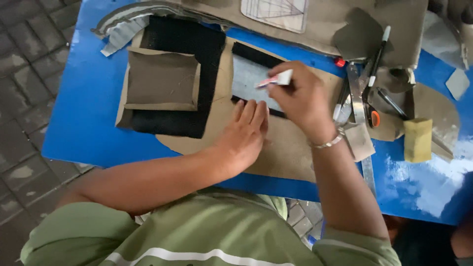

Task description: Applying glue to leather edges and folding them to create a finished seam

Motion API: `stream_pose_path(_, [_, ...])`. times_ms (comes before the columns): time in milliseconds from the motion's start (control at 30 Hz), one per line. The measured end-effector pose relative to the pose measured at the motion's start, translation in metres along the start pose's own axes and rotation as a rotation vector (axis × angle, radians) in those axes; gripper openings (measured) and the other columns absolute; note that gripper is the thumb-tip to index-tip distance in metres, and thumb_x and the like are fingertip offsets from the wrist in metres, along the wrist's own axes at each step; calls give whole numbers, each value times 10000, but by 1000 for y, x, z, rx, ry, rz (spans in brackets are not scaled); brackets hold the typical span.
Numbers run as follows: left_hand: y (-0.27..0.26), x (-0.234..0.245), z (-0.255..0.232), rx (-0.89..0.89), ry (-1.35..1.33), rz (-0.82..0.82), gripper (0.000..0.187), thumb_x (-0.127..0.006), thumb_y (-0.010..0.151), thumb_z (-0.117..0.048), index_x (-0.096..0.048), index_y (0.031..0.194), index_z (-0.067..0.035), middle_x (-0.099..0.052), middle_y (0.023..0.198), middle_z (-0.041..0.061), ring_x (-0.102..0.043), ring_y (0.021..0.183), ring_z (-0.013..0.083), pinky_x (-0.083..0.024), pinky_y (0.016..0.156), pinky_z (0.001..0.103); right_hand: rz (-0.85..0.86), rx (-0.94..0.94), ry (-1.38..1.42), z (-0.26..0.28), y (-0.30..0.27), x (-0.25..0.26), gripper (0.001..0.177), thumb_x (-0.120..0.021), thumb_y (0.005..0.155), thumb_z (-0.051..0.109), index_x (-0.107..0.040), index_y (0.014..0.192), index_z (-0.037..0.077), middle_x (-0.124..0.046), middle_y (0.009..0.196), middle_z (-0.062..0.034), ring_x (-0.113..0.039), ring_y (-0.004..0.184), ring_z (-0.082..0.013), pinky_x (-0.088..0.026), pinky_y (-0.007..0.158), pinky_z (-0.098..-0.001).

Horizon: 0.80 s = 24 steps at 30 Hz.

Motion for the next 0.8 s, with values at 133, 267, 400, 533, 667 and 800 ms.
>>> stream_pose_path(133, [-3,-23,-3,8,74,-114,705,-707,892,-494,-616,1323,57,-548,1308,266,-503,1259,416,-360,1130,588,39,52,4,4,11,-34,269,-799,817,161,-740,1075,214,-741,989,-44,-709,1027,-316,-565,854,-425])
stream_pose_path(267, [-5,-40,-6,-1,9,-79,609,-642,969,-458,-589,1357,10,-528,1311,246,-463,1257,426,-273,1158,645,138,65,104,18,17,-51,268,-760,800,129,-727,1053,210,-716,902,-49,-715,892,-307,-573,764,-384])
stream_pose_path(400, [-7,-36,-7,20,-122,-79,546,-584,1026,-415,-616,1351,22,-567,1340,248,-478,1295,436,-261,1168,641,170,170,7,25,16,-55,229,-716,798,116,-695,1018,175,-659,839,-141,-671,831,-426,-518,698,-515])
stream_pose_path(533, [-12,-42,-14,-34,63,-61,628,-606,972,-551,-642,1277,-3,-529,1334,272,-469,1246,452,-303,1135,676,187,171,-73,26,-1,-40,223,-689,805,147,-678,1026,174,-636,852,-134,-655,862,-425,-488,690,-521])
stream_pose_path(667, [-15,-37,-17,-61,50,-109,576,-601,968,-531,-661,1248,-30,-544,1331,238,-458,1276,462,-283,1136,689,177,172,-16,31,-3,-43,242,-684,775,111,-689,1010,172,-653,852,-121,-668,834,-413,-508,664,-502])
stream_pose_path(800, [-13,-36,-16,-51,26,-107,513,-633,981,-453,-669,1249,-17,-541,1329,248,-446,1292,500,-319,1090,709,181,191,35,36,1,-47,238,-668,771,95,-685,999,161,-672,868,-131,-682,843,-416,-516,675,-496])
Point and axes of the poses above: each hand's wrist, its own y-axis towards the middle knuckle, its own x-axis out of the back of the hand, z = x × y, the point moved 9 cm from there along y, towards the middle knuckle
